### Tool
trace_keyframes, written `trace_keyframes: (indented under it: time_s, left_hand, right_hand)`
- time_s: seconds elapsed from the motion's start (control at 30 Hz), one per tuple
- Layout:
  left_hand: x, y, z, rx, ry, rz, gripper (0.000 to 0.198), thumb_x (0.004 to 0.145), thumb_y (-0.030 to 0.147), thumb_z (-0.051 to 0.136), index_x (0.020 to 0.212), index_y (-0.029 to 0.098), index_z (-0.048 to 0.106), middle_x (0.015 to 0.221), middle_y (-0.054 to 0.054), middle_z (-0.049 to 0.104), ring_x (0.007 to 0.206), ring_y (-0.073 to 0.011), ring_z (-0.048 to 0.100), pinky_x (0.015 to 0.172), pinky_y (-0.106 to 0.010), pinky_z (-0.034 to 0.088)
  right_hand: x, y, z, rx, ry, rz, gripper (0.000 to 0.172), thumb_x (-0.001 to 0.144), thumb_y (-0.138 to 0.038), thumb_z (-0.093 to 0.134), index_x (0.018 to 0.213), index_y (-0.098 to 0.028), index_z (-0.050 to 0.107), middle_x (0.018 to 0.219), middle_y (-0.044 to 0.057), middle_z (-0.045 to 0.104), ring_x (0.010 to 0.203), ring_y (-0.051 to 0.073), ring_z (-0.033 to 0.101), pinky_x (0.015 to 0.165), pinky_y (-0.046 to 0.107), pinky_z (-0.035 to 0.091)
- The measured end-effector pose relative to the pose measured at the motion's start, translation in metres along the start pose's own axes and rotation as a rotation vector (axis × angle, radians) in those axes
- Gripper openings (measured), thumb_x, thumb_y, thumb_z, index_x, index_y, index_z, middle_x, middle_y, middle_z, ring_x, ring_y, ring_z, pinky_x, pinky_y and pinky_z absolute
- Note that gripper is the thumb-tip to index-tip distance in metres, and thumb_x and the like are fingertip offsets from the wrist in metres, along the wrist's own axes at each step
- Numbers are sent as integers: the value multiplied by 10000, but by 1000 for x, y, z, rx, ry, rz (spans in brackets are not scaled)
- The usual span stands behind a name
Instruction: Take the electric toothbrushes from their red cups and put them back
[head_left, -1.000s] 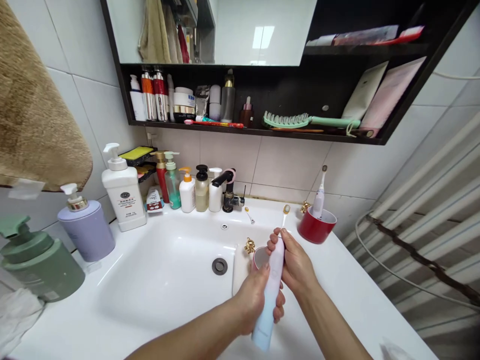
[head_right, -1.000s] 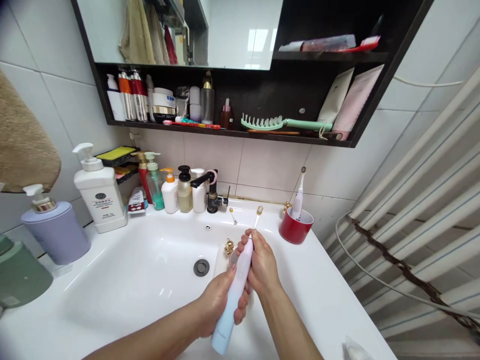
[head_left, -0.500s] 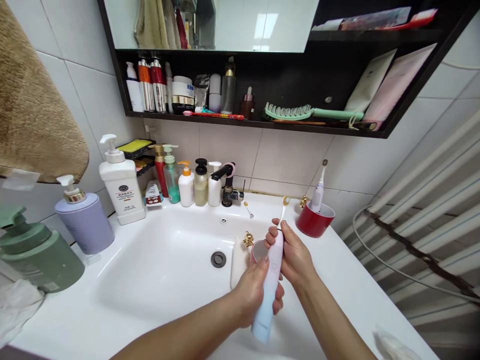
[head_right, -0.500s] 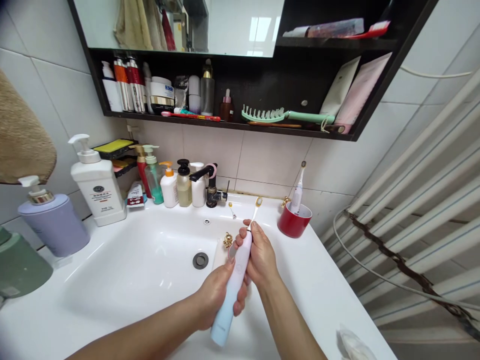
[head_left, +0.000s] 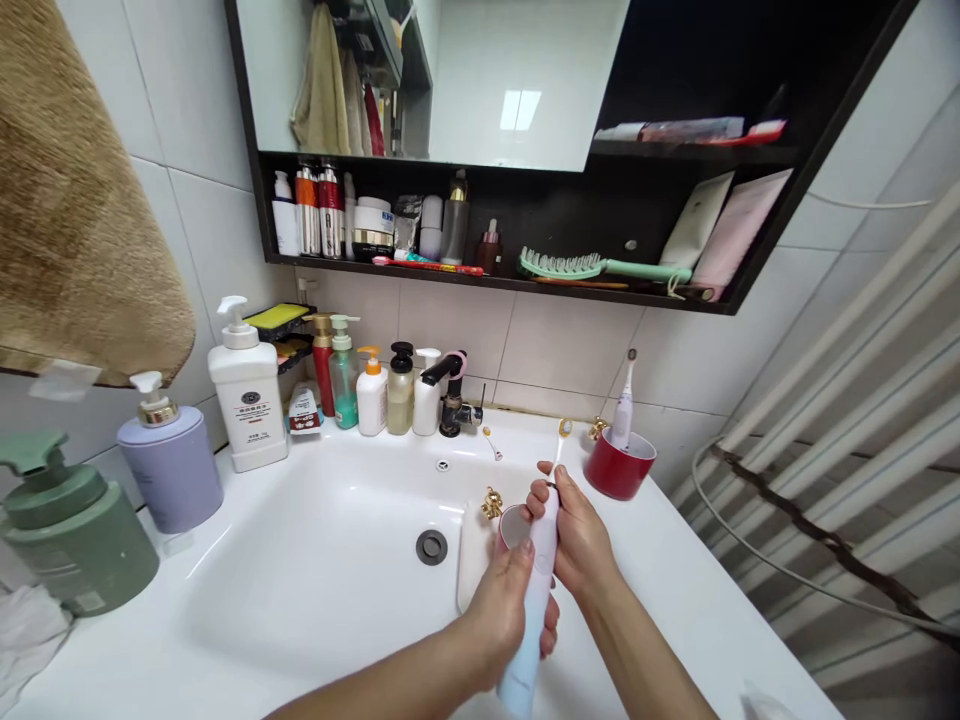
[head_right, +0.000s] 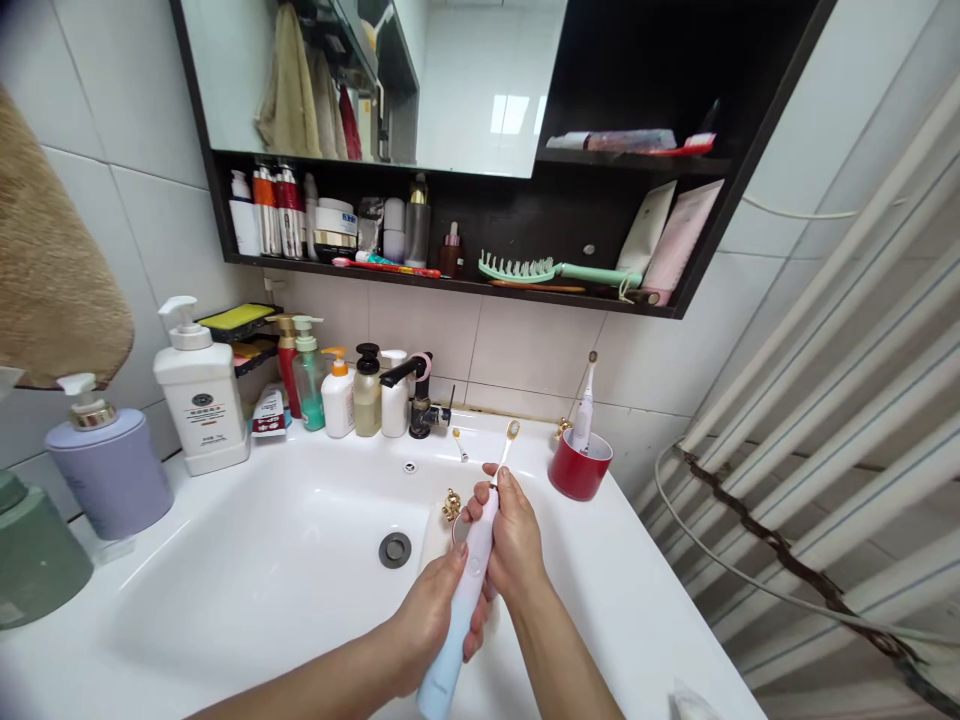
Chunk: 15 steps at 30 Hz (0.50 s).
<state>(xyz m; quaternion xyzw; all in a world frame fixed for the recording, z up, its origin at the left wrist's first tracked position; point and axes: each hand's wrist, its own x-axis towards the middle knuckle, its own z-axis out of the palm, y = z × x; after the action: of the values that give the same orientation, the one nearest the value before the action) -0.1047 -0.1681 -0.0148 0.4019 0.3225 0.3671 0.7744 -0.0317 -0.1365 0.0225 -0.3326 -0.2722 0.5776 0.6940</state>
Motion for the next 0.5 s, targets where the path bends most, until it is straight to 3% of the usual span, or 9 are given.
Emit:
trace_keyframes:
  time_s: [0.2, 0.37, 0.5]
  left_hand:
    - [-14, -1, 5, -7, -26, 30, 550, 566, 652, 237, 760, 150, 350, 403, 53, 398, 286, -65, 353, 345, -202, 245]
    - [-43, -7, 13, 10, -43, -1, 548, 557, 658, 246, 735, 151, 357, 418, 42, 420, 298, -60, 355, 358, -199, 243]
    - [-62, -16, 14, -32, -11, 3, 503, 569, 638, 274, 722, 164, 346, 432, 52, 416, 311, -51, 357, 376, -191, 238]
  right_hand:
    - [-33, -9, 3, -39, -35, 51, 243, 645, -365, 462, 807, -183, 468, 529, -28, 486, 461, 89, 447, 470, 243, 387]
    - [-65, -15, 7, -18, -12, 19, 197, 640, -351, 473, 767, -201, 458, 498, -47, 468, 431, 83, 429, 437, 232, 373]
    - [-78, -5, 10, -20, -27, -11, 182, 642, -358, 469, 737, -204, 447, 471, -61, 442, 394, 67, 396, 397, 205, 344]
